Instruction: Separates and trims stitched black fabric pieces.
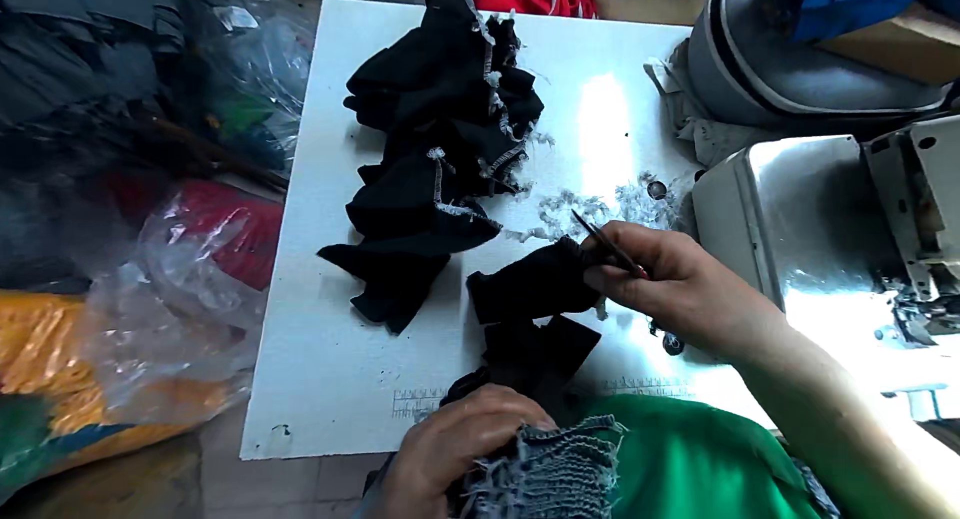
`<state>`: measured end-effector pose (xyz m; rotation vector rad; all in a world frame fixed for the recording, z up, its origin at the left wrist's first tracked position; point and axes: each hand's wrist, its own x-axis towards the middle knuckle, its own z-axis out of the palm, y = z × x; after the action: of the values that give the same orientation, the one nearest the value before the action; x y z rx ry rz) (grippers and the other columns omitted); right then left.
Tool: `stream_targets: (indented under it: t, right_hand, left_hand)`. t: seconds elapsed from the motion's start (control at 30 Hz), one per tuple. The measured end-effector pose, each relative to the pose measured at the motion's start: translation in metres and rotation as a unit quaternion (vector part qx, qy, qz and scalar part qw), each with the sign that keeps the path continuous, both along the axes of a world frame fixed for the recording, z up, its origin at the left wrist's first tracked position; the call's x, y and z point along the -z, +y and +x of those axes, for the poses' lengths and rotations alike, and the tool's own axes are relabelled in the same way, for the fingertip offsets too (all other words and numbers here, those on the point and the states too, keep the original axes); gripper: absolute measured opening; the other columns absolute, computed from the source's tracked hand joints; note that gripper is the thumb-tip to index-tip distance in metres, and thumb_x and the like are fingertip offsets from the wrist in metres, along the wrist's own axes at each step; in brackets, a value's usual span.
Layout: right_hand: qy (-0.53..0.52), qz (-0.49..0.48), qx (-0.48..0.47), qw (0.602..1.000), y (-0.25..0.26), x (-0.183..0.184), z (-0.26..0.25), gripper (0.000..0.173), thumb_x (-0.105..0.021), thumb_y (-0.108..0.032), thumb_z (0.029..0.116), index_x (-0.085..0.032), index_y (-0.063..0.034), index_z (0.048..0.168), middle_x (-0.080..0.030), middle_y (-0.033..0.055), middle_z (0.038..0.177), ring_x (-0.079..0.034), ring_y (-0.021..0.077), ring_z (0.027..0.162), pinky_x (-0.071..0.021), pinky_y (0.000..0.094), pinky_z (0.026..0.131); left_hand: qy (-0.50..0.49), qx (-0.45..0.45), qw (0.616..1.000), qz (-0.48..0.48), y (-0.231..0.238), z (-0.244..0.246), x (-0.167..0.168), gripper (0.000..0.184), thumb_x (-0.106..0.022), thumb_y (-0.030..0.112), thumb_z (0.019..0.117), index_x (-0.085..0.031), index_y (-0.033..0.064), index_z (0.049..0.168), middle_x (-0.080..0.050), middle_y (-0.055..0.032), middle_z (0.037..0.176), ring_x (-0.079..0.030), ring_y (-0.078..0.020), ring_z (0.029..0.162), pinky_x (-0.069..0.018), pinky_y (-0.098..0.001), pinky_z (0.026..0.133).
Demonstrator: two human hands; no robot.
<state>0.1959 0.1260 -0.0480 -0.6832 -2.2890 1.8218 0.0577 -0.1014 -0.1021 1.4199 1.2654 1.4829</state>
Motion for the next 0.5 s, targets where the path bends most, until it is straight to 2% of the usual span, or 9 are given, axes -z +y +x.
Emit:
stream_targets:
  t: [0.1,0.23,0.3,0.43,0.5]
  right_hand:
    - [0.005,0.002,0.001,1.0,-0.006,0.004,0.013,0.009,-0.06,-0.006,0.0959,-0.068,-0.0095,0.1,-0.055,-0.0075,0.064,-0.047,-0.0049,0.048,-0.0393,0.0106,0.042]
    - [0.007,-0.007,-0.075,0.997,-0.016,0.007,0.029,0.011,-0.061,-0.01,0.0954,-0.071,-0.0083,0.101,-0.06,-0.0086,0.072,-0.052,-0.0077,0.062,-0.0425,0.0084,0.055]
    - [0.021,-0.019,-0.088,0.996,-0.022,0.007,0.034,0.011,-0.061,-0.01,0.0964,-0.071,-0.0063,0.099,-0.06,-0.0078,0.073,-0.051,-0.0096,0.064,-0.0409,0.0065,0.057]
    - [0.066,-0.007,-0.102,0.993,-0.029,0.005,0.041,0.021,-0.058,-0.001,0.0907,-0.072,0.0002,0.107,-0.068,-0.0003,0.084,-0.056,-0.0076,0.076,-0.0443,0.0069,0.068]
    - [0.079,0.033,-0.099,0.991,-0.031,0.005,0.044,0.023,-0.059,-0.001,0.0904,-0.072,-0.0007,0.109,-0.071,0.0021,0.09,-0.06,-0.0051,0.081,-0.0471,0.0087,0.073]
  left_hand:
    - [-0.025,0.005,0.999,-0.028,0.0,-0.008,-0.01,0.032,-0.054,0.04,0.104,-0.064,0.0179,0.124,-0.066,0.0102,0.122,-0.059,0.0036,0.116,-0.0476,-0.0154,0.1]
    - [-0.018,0.026,0.999,0.003,0.012,-0.004,-0.01,0.031,-0.056,0.036,0.1039,-0.062,0.0148,0.126,-0.066,0.0064,0.122,-0.059,0.0026,0.116,-0.0483,-0.0146,0.099]
    - [-0.03,0.041,0.999,-0.002,0.019,-0.002,-0.009,0.034,-0.059,0.038,0.1026,-0.062,0.0144,0.127,-0.065,0.0076,0.123,-0.058,0.0052,0.116,-0.0468,-0.0125,0.099]
    - [-0.09,0.035,0.995,-0.021,0.026,0.004,0.001,0.045,-0.064,0.047,0.0959,-0.06,0.0274,0.135,-0.061,0.0215,0.13,-0.053,0.0116,0.121,-0.0447,-0.0107,0.101]
    - [-0.136,0.042,0.989,-0.027,0.027,0.006,0.009,0.049,-0.069,0.048,0.0929,-0.057,0.0312,0.138,-0.059,0.0212,0.133,-0.053,0.0082,0.123,-0.0454,-0.0128,0.102]
